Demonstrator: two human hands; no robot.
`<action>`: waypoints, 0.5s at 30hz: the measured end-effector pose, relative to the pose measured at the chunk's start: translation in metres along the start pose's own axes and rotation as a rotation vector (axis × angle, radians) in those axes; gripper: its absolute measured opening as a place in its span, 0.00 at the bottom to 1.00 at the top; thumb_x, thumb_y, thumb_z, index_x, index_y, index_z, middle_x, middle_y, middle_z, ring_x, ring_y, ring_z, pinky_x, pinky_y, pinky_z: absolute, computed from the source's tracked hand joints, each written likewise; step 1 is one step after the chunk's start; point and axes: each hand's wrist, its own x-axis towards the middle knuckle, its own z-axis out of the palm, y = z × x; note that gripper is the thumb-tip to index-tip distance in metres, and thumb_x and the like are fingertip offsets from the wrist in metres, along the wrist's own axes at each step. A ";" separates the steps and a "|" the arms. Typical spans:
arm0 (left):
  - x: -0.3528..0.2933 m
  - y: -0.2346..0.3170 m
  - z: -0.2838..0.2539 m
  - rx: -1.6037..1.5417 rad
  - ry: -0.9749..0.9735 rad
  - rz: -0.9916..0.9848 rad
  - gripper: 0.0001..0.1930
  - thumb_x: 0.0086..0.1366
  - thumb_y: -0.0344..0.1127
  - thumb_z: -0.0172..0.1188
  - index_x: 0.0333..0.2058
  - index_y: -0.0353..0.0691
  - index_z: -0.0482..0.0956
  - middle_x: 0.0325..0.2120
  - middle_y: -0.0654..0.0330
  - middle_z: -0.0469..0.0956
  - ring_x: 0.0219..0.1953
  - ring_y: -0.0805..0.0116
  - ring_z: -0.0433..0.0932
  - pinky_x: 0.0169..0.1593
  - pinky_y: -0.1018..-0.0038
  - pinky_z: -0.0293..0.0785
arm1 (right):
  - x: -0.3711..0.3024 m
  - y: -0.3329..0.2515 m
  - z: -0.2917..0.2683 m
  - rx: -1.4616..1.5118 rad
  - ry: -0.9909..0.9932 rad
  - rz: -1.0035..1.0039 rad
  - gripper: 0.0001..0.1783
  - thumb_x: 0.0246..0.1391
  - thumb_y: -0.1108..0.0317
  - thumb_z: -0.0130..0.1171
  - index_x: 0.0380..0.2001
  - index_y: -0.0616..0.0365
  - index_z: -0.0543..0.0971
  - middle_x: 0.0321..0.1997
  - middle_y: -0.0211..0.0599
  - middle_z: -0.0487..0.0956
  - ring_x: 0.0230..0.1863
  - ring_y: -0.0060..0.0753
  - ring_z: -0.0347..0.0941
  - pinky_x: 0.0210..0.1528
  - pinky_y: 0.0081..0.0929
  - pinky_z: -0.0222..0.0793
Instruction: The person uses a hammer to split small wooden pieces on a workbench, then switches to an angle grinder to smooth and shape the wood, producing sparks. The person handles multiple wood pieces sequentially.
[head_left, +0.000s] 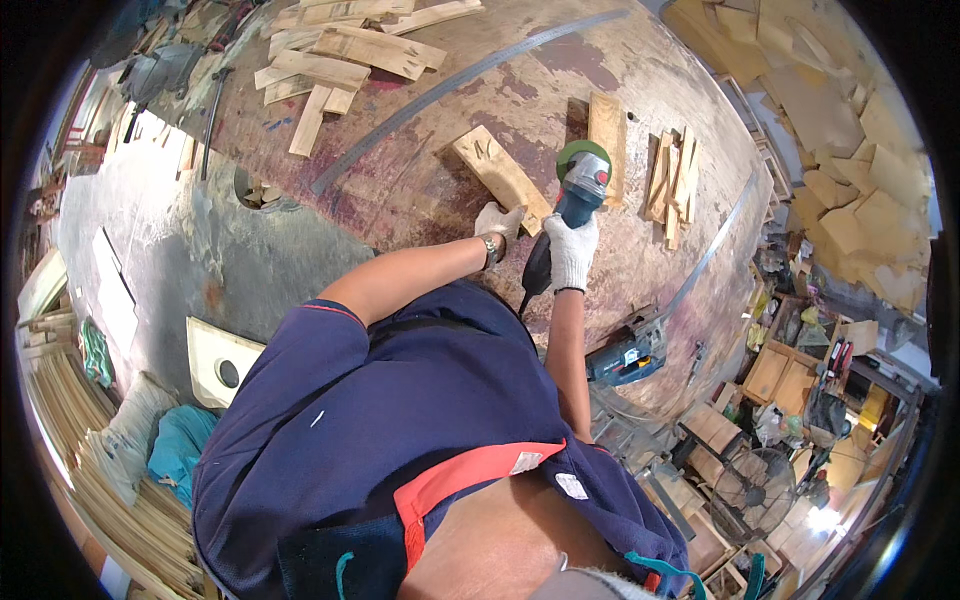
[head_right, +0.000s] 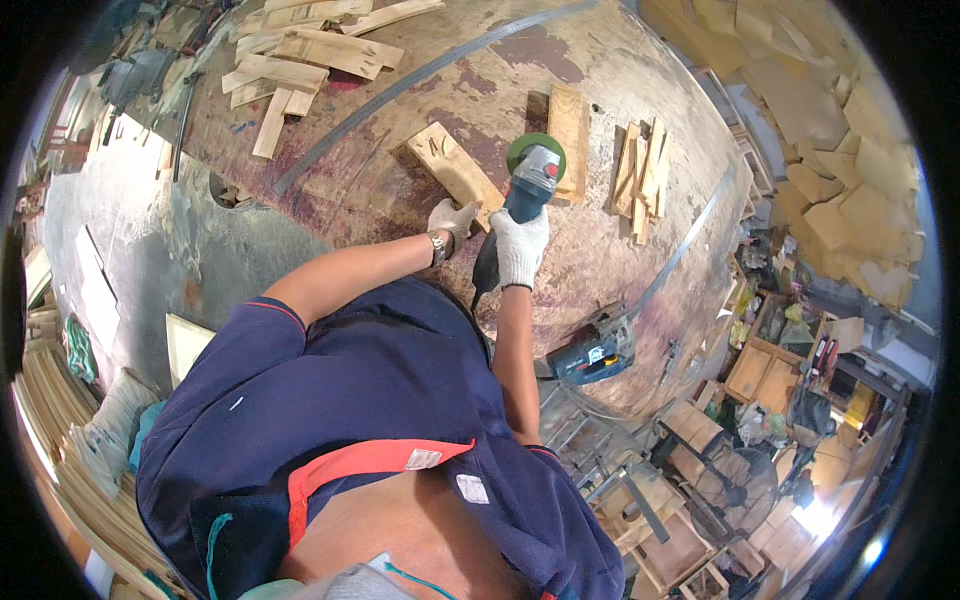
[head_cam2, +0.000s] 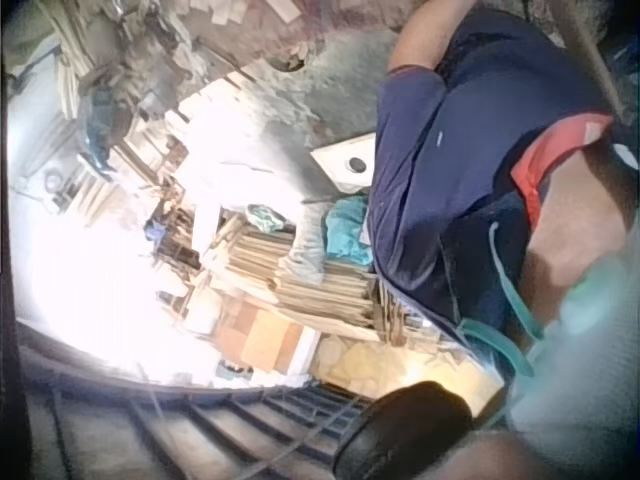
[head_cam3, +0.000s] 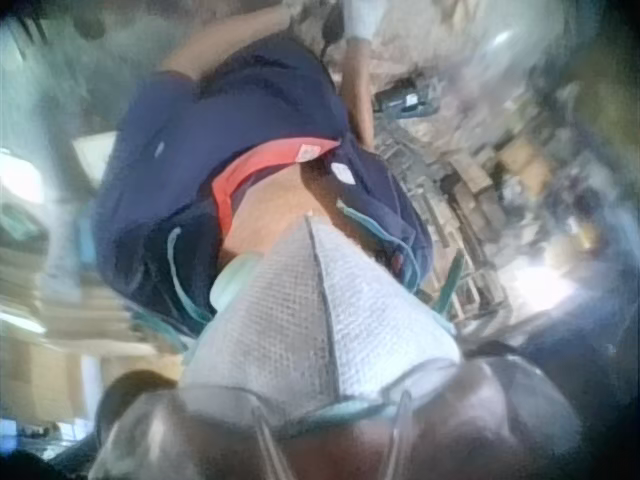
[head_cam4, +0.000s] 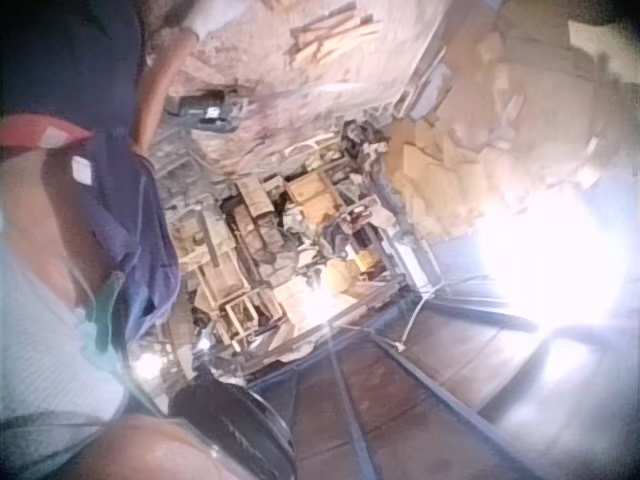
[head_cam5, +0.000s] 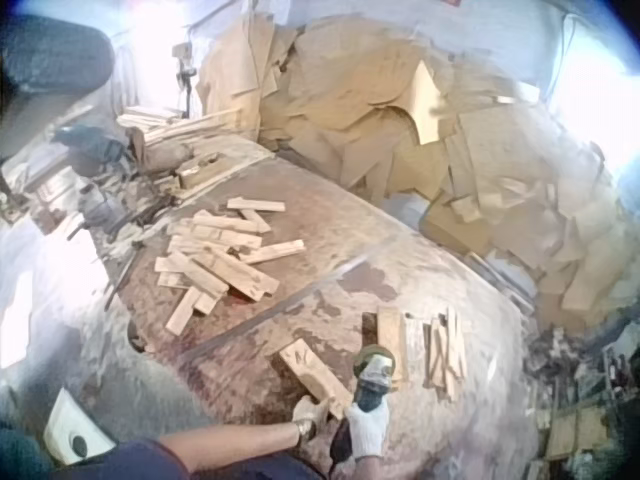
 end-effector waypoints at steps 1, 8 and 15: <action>-0.001 0.001 -0.001 -0.026 0.020 0.122 0.26 0.58 0.51 0.69 0.46 0.34 0.80 0.38 0.50 0.86 0.36 0.59 0.84 0.39 0.64 0.79 | 0.000 0.000 -0.004 0.040 0.010 0.003 0.22 0.39 0.71 0.69 0.42 0.56 0.78 0.32 0.31 0.81 0.29 0.29 0.77 0.35 0.29 0.74; -0.031 0.034 -0.032 0.019 -0.022 0.297 0.19 0.60 0.43 0.66 0.41 0.34 0.78 0.38 0.44 0.84 0.41 0.50 0.86 0.43 0.61 0.80 | -0.006 -0.003 -0.014 0.079 0.042 0.064 0.21 0.40 0.72 0.68 0.42 0.56 0.78 0.33 0.31 0.80 0.32 0.29 0.76 0.39 0.30 0.73; -0.010 -0.001 -0.037 -0.279 -0.251 0.079 0.20 0.63 0.30 0.64 0.55 0.37 0.78 0.38 0.60 0.85 0.31 0.71 0.82 0.32 0.69 0.79 | 0.007 0.015 0.011 -0.124 -0.095 -0.015 0.24 0.39 0.67 0.72 0.43 0.57 0.81 0.37 0.38 0.85 0.36 0.32 0.82 0.42 0.32 0.77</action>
